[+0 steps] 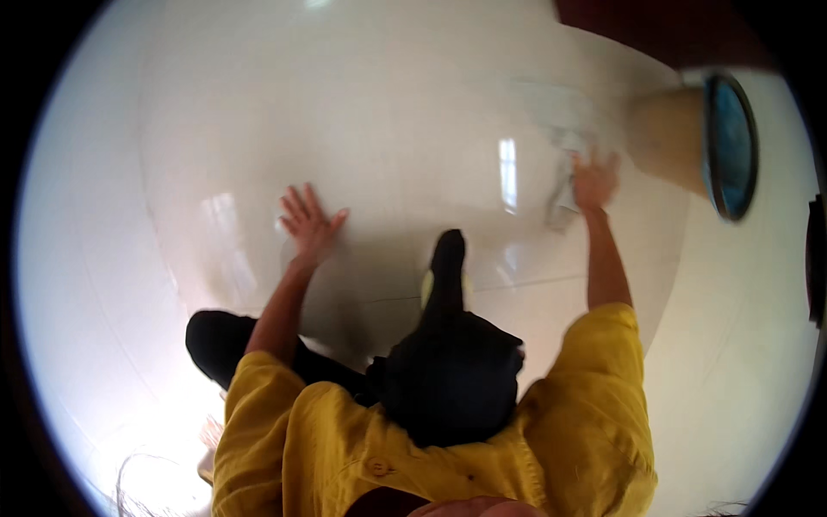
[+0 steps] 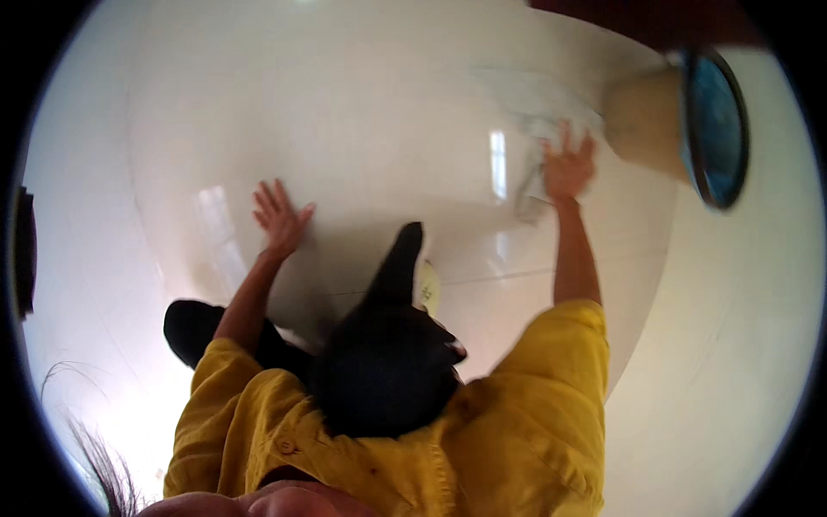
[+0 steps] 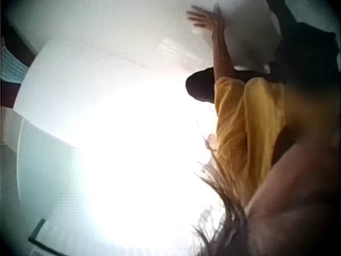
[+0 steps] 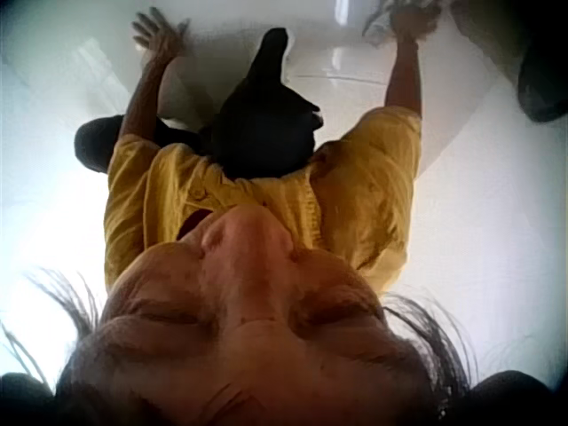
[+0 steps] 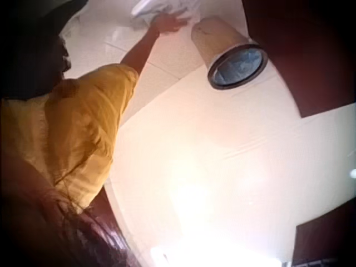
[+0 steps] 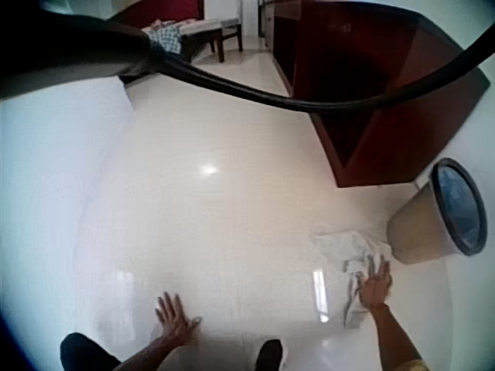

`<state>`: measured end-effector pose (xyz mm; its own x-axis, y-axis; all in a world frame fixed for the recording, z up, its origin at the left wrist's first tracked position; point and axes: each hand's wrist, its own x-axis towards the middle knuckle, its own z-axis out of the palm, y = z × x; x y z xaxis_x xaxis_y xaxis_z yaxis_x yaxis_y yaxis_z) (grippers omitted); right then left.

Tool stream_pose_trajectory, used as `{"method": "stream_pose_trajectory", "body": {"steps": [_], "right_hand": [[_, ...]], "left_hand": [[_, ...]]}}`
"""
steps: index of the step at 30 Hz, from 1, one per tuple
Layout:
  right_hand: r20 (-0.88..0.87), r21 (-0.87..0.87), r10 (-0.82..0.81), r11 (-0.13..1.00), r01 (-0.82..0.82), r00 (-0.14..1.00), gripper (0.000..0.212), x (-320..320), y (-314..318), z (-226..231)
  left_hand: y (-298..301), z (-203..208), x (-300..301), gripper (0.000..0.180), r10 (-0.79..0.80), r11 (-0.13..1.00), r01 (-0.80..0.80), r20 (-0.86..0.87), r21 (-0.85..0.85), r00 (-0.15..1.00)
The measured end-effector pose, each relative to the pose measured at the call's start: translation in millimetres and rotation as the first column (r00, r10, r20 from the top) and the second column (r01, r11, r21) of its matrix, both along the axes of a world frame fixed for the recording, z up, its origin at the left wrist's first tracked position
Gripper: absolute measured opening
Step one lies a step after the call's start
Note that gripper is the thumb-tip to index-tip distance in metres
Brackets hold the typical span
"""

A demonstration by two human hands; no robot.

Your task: The person cleans the floor by hand with a cloth, wiping the tiles, dipping the cloth into a bucket, and wringing it out before continuing to wipe different areas.

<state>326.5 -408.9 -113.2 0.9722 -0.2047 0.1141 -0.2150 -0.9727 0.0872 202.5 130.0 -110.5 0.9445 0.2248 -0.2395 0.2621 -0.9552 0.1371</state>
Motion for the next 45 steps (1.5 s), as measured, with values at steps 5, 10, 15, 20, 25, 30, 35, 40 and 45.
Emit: {"method": "stream_pose_trajectory", "body": {"steps": [5,10,15,20,25,30,35,40,45], "right_hand": [[0.056,0.127,-0.477,0.875,0.468,0.877,0.060,72,54,-10],[0.007,0.136,-0.197,0.971,0.194,0.980,0.060,164,175,8],[-0.045,0.010,0.292,0.956,-0.292,0.955,0.058,174,333,32],[-0.137,0.107,0.706,0.708,-0.698,0.695,0.055,98,425,60],[-0.019,0.325,0.909,0.400,-0.857,0.417,0.053,25,410,53],[-0.021,0.451,0.933,0.330,-0.829,0.359,0.048,-50,349,49],[-0.003,0.535,0.994,-0.094,-0.840,-0.114,0.045,-153,329,25],[-0.012,0.479,1.000,0.028,-0.877,0.026,0.050,-69,309,53],[-0.073,0.206,0.839,0.542,-0.815,0.540,0.056,96,283,51]], "left_hand": [[-8,26,7,0.101,0.047,0.998,-0.050,-0.126,-0.022,0.991],[-10,28,1,0.102,0.070,0.993,-0.080,-0.106,-0.091,0.992],[-18,43,15,0.100,0.067,0.990,-0.094,-0.226,-0.109,0.972],[-14,56,22,0.097,0.064,0.977,-0.115,-0.270,-0.178,0.961],[14,-5,5,0.086,0.089,0.975,-0.114,-0.135,-0.193,0.987],[40,6,12,0.050,0.632,0.745,-0.497,0.232,-0.444,0.740],[42,20,17,0.083,0.720,0.687,-0.718,-0.025,-0.110,0.693],[37,31,25,0.102,0.697,0.694,-0.715,-0.166,-0.087,0.697],[48,17,12,0.105,0.693,0.704,-0.709,-0.172,-0.052,0.700]]}}
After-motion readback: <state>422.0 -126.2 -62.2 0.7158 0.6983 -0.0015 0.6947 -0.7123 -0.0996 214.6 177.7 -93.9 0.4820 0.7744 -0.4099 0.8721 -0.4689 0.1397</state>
